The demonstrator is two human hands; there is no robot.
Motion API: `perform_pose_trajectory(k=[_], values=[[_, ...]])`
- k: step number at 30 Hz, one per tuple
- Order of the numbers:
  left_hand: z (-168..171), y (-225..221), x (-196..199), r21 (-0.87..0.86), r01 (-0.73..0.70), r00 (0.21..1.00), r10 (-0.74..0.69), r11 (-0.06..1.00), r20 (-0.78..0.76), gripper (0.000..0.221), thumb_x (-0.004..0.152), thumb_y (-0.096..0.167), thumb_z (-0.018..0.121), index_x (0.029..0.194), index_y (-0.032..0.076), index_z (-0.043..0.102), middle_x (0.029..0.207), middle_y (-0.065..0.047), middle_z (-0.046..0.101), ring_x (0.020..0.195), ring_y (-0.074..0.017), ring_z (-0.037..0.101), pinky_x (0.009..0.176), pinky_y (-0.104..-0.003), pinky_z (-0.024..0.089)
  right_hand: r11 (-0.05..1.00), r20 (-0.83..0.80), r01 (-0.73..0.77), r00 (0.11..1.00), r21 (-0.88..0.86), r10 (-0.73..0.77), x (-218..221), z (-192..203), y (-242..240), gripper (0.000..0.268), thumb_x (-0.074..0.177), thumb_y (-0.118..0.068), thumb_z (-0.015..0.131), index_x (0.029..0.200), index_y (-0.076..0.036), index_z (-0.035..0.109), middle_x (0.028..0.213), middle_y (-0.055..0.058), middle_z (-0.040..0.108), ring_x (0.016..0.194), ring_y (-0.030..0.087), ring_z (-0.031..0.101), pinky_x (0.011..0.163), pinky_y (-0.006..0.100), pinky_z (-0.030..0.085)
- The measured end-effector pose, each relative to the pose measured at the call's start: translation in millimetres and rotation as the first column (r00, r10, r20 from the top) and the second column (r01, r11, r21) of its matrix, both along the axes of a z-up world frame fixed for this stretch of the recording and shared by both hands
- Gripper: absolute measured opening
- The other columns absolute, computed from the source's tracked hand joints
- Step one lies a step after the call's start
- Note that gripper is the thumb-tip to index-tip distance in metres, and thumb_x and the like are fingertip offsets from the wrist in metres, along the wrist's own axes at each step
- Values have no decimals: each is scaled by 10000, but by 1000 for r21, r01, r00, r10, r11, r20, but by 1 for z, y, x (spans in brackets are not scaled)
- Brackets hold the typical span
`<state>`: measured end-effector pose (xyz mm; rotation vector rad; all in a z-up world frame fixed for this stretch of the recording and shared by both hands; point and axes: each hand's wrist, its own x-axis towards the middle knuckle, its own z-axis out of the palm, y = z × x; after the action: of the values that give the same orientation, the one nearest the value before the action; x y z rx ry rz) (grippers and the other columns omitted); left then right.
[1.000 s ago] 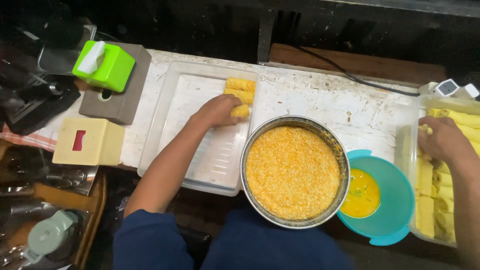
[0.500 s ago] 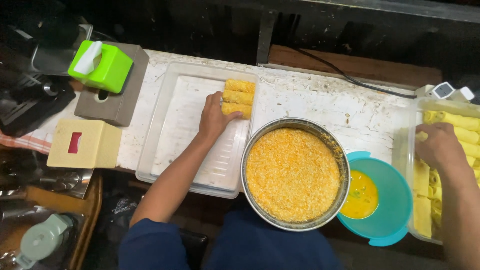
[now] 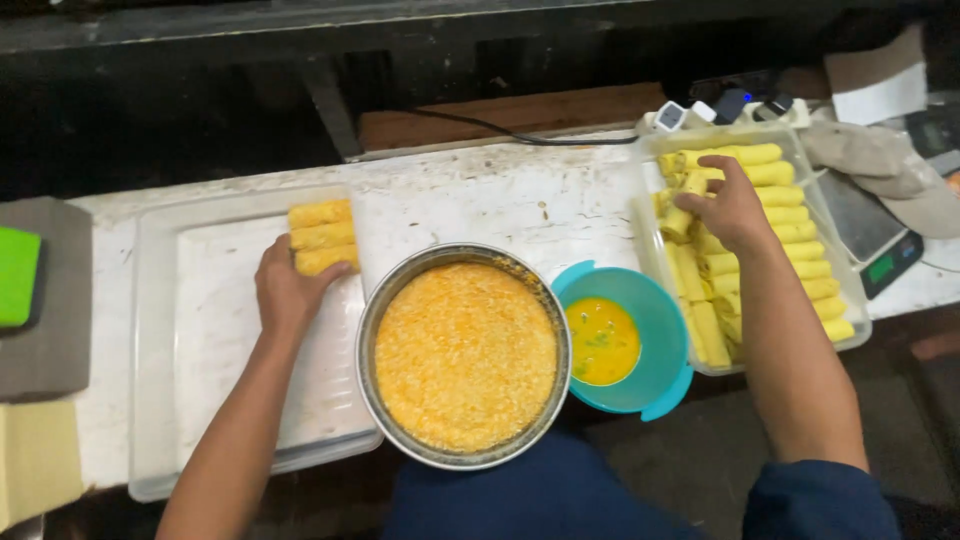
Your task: Breading food rolls by dipping them in egg wash and coating them with breadcrumbs in a bakery production area.
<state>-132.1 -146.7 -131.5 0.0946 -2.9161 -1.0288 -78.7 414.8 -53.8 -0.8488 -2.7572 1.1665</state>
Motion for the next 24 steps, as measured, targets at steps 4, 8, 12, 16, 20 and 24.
perform_pose_trajectory(k=[4,8,12,16,20,24], values=[[20,3,7,-51,-22,997,26,998,77,959,683,414,905,1389,-95,501,1282,-276,570,1230,-388,549,1023,-437,459,808,-301,-115,950,-578,-81,-6,-81,93,633,950,-20,633,1489,-58,304,1171,211,604,926,214,664,880,397,600],[46,-1,4,-130,20,995,-7,991,102,1011,665,432,906,1408,-111,490,1303,-304,558,1220,-409,554,995,-467,479,538,-385,-217,895,-815,-223,35,15,2,455,956,-12,552,1388,-107,447,1033,67,635,987,176,684,930,357,598],[74,12,12,-99,45,957,-71,994,-282,658,783,177,897,1303,-89,593,1205,-210,591,1057,-334,630,777,-368,574,421,-376,-328,926,-846,-34,68,11,-20,570,933,-40,496,1480,-110,351,1098,128,585,941,216,658,811,379,607],[120,60,46,-98,407,708,-381,908,-594,427,832,72,853,1172,-80,643,1144,-180,624,973,-321,658,722,-322,582,529,-176,-393,894,-753,413,95,-5,-53,663,844,26,580,1455,-100,356,1048,230,663,749,322,698,626,489,622],[132,108,68,-215,694,561,-703,687,-437,394,815,226,808,1122,21,672,1029,-164,677,986,-305,691,765,-328,607,680,97,-660,691,-319,716,96,-4,-96,618,868,-181,667,1418,-96,397,1088,241,694,1002,439,665,858,570,525],[113,134,75,-281,869,355,-909,407,-220,315,921,336,653,1101,79,677,1032,-128,695,1005,-281,685,769,-371,554,709,340,-704,657,-43,673,104,-53,-102,648,885,-128,585,1480,-208,339,1260,201,601,1169,454,574,969,559,490]])
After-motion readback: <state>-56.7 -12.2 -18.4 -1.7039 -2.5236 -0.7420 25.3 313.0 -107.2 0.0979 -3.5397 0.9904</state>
